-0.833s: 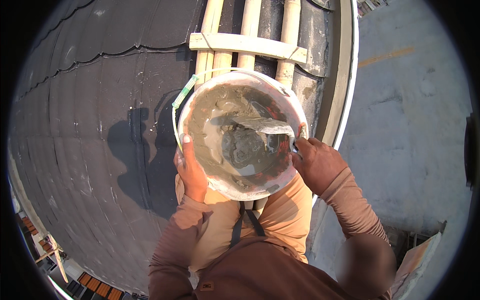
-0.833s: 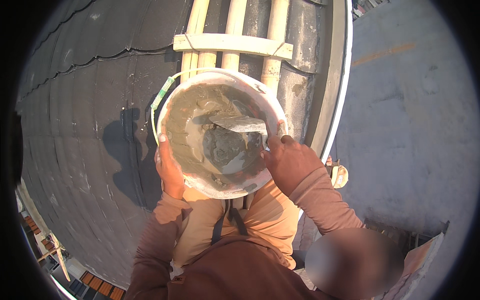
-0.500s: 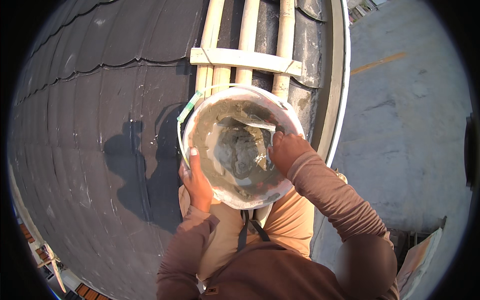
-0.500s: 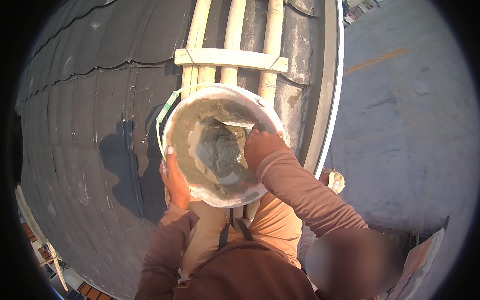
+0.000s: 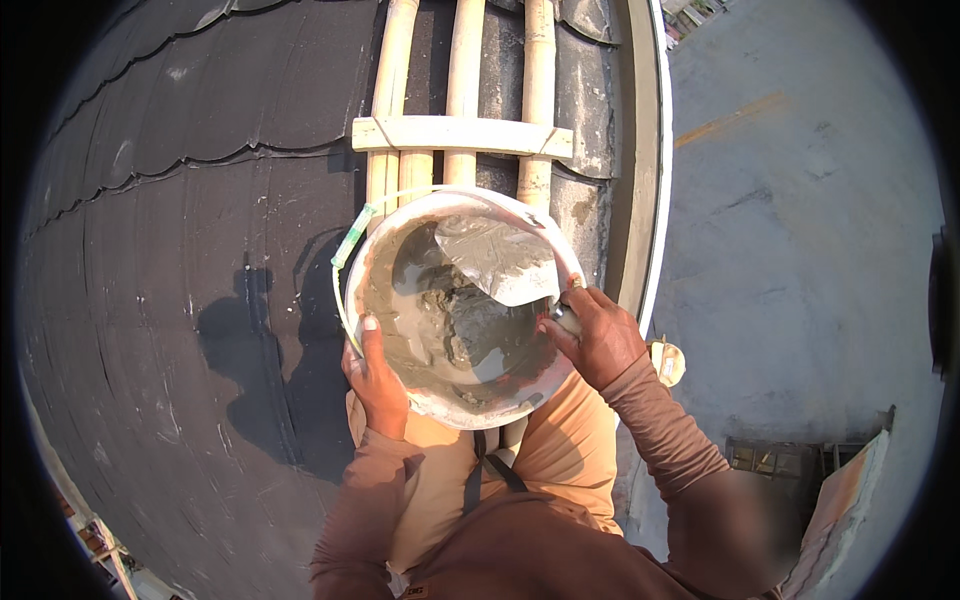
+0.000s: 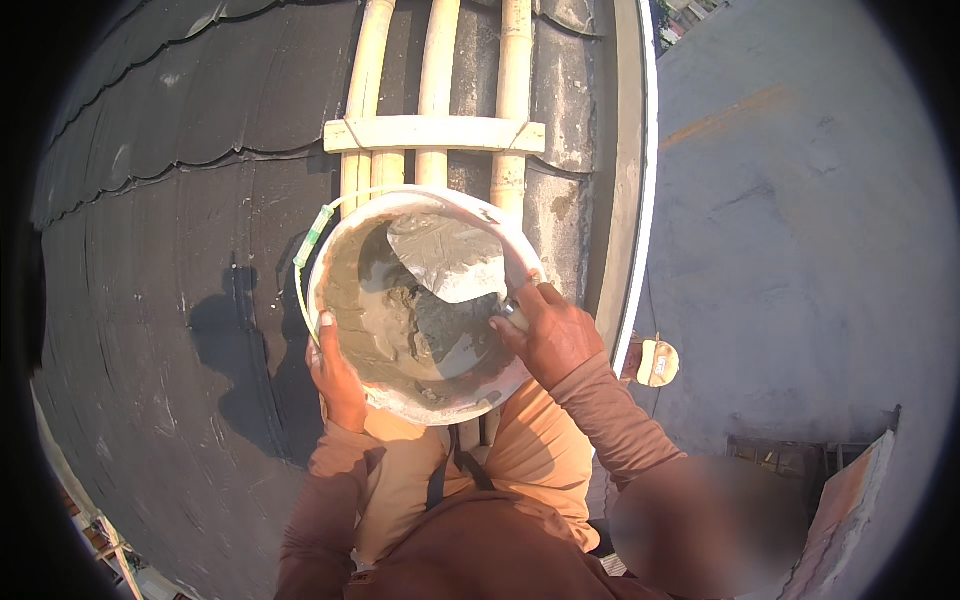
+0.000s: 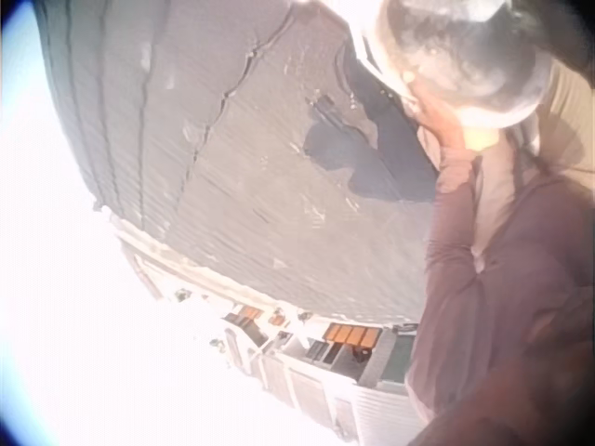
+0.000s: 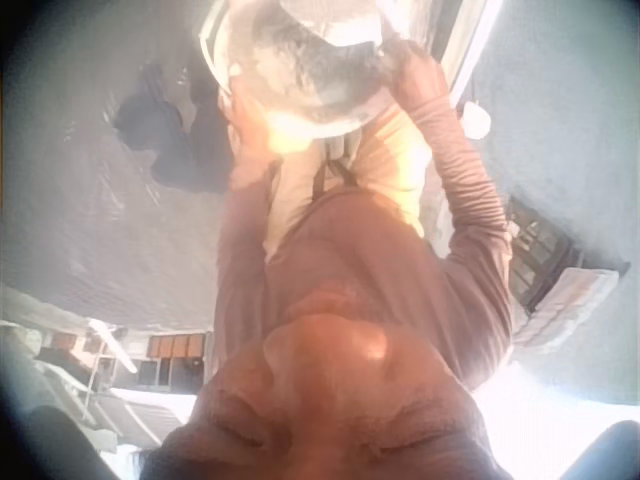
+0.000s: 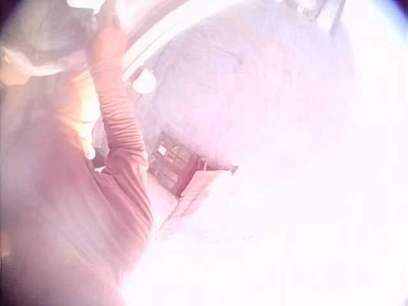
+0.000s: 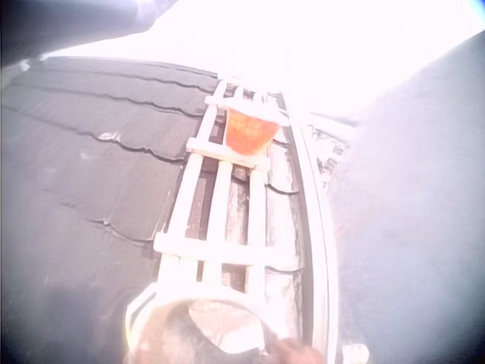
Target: The person applies mortar to the edge of a tiled roof using a trowel while holding a bucket by hand. They move along a bamboo ladder resting on the roof tiles to complete the application.
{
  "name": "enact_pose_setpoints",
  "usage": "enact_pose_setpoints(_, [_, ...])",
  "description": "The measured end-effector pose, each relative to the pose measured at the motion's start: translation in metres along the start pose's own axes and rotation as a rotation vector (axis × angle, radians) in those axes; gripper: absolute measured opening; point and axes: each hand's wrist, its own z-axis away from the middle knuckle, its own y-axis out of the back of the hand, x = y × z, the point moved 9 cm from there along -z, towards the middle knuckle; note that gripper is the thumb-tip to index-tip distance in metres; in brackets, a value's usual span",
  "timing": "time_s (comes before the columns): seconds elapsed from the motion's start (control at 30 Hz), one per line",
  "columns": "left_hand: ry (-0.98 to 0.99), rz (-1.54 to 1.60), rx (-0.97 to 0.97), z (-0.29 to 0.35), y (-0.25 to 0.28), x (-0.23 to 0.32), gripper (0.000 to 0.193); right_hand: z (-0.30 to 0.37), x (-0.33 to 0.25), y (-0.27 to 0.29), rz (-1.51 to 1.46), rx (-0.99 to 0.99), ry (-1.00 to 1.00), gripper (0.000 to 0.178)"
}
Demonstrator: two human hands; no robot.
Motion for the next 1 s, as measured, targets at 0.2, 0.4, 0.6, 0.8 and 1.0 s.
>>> enact_pose_setpoints(0.2, [-0.006,-0.174,0.048,-0.002,0.02,-0.008,0.053,0.065,0.085,-0.003,-0.411,0.276,-0.315,0.024])
enact_pose_setpoints(0.4, [0.131,-0.04,0.086,0.001,0.015,-0.015,0.052,0.134,0.228,-0.118,-0.741,0.161,-0.897,0.03])
enact_pose_setpoints(0.6, [0.191,-0.051,0.158,0.002,0.016,-0.014,0.052,0.096,0.289,-0.17,-0.927,0.142,-1.038,0.023])
enact_pose_setpoints(0.8, [0.249,-0.056,0.2,0.004,0.028,-0.025,0.058,0.143,0.308,-0.213,-0.98,0.047,-1.229,0.026])
enact_pose_setpoints(1.0, [0.255,-0.001,0.209,0.004,0.026,-0.024,0.057,0.238,0.316,-0.247,-0.684,-0.101,-1.138,0.029])
